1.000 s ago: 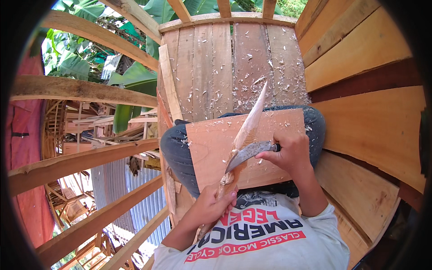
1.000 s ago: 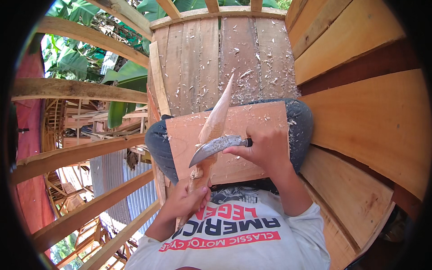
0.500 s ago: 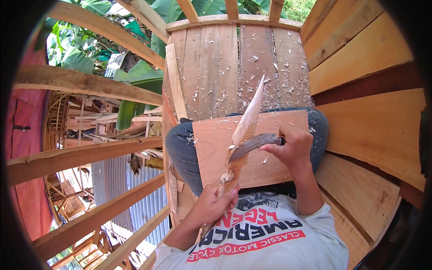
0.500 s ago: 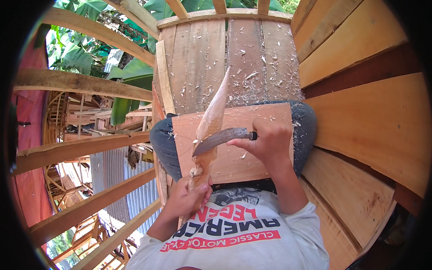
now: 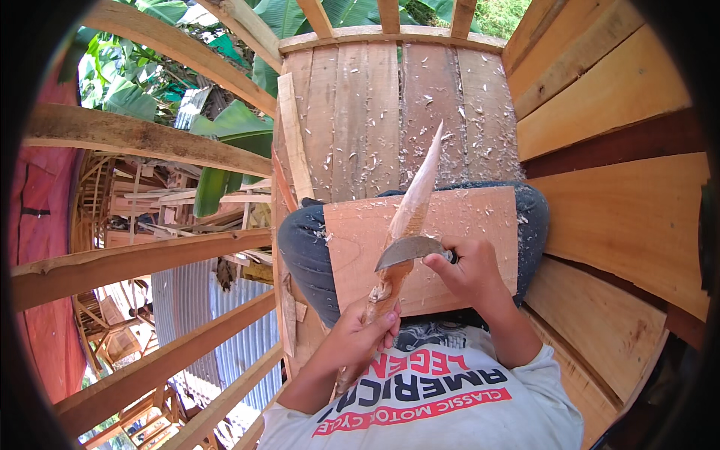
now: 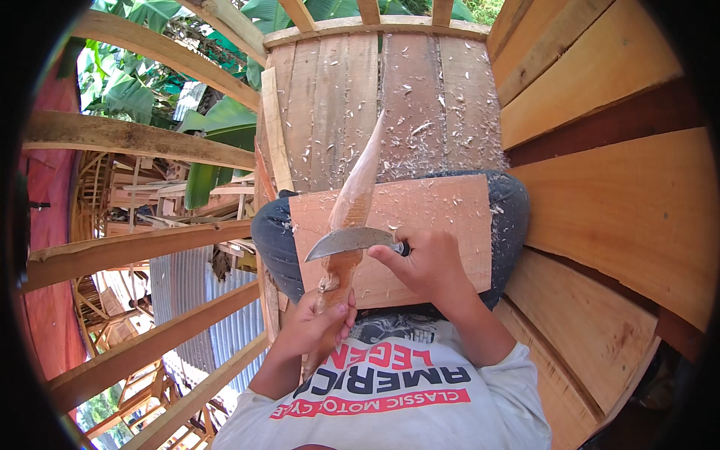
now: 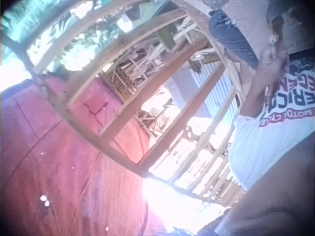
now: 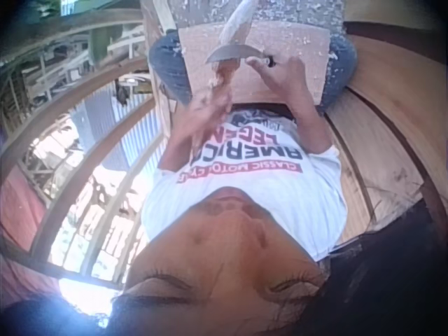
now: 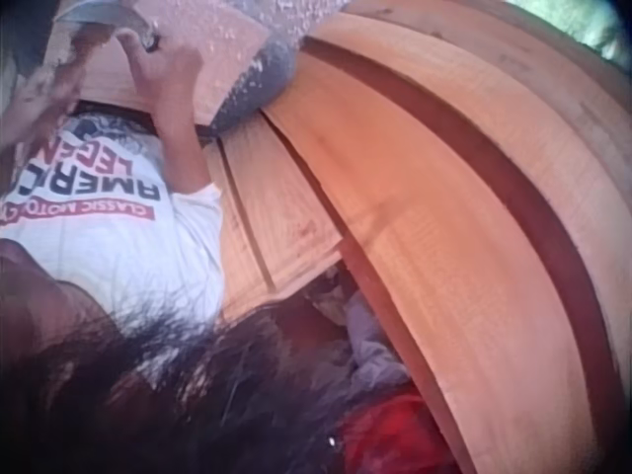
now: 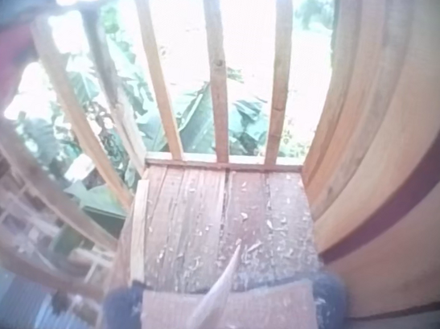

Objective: The person sits cross-legged on a wooden platform and uses a curved knife to carve a long, thin piece of wood. They hold the wood in their left hand and shave off thin layers with the knife in their right hand, creating wood shavings that fall onto their lap and the platform.

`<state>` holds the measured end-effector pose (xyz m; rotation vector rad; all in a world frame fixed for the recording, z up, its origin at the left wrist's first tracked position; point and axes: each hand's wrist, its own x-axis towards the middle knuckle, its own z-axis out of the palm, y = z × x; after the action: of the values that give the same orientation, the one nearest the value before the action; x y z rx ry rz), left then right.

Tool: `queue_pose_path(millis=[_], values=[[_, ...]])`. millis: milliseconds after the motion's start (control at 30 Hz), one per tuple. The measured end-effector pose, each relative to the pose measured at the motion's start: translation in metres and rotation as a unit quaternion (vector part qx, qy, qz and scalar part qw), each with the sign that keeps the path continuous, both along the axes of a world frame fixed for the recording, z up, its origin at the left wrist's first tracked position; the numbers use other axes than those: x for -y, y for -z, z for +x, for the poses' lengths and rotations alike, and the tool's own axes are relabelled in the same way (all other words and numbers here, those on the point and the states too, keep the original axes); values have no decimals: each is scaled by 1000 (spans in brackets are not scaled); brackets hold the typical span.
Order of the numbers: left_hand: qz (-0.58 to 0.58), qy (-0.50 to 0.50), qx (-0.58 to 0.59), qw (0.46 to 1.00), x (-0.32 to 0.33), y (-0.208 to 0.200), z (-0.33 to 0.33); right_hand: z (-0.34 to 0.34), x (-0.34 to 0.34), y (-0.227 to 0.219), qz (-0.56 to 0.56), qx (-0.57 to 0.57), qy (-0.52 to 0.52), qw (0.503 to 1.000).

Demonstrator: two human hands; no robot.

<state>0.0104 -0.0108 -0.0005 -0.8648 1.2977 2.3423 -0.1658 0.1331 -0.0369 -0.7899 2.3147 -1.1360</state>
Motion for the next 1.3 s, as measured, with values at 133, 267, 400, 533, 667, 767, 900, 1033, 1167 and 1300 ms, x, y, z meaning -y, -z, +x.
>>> queue_pose_path(millis=[133, 267, 400, 533, 667, 767, 900, 1033, 1167, 1300], values=[[-20, 22, -9, 1000, -1, 1, -5, -2, 1, -3, 2, -48, 5, 999], [-14, 25, -13, 999, 0, -1, -8, -6, -2, -1, -33, -110, -17, 993], [1, 5, -13, 1000, -5, 0, -10, -4, -2, -3, -70, -121, -28, 990], [-38, 14, 6, 999, -8, -5, -15, -12, -5, -2, -27, -144, 5, 989], [-56, 74, 31, 995, -16, -9, -8, -60, -14, 20, -72, -122, 185, 972], [-69, 92, 31, 993, -28, -24, -10, -93, -36, 4, -13, -72, 233, 970], [9, -25, 13, 1000, -9, 1, -5, -54, -22, -13, -84, -60, 85, 991], [-20, 22, 0, 1000, -7, -5, -10, -21, -10, -10, -52, -112, 0, 992], [-37, 45, 21, 998, -10, -6, 2, -53, -11, 7, -43, -70, 144, 986], [7, 16, 10, 1000, -9, -8, 7, -82, -36, 1, -27, -67, 165, 984]])
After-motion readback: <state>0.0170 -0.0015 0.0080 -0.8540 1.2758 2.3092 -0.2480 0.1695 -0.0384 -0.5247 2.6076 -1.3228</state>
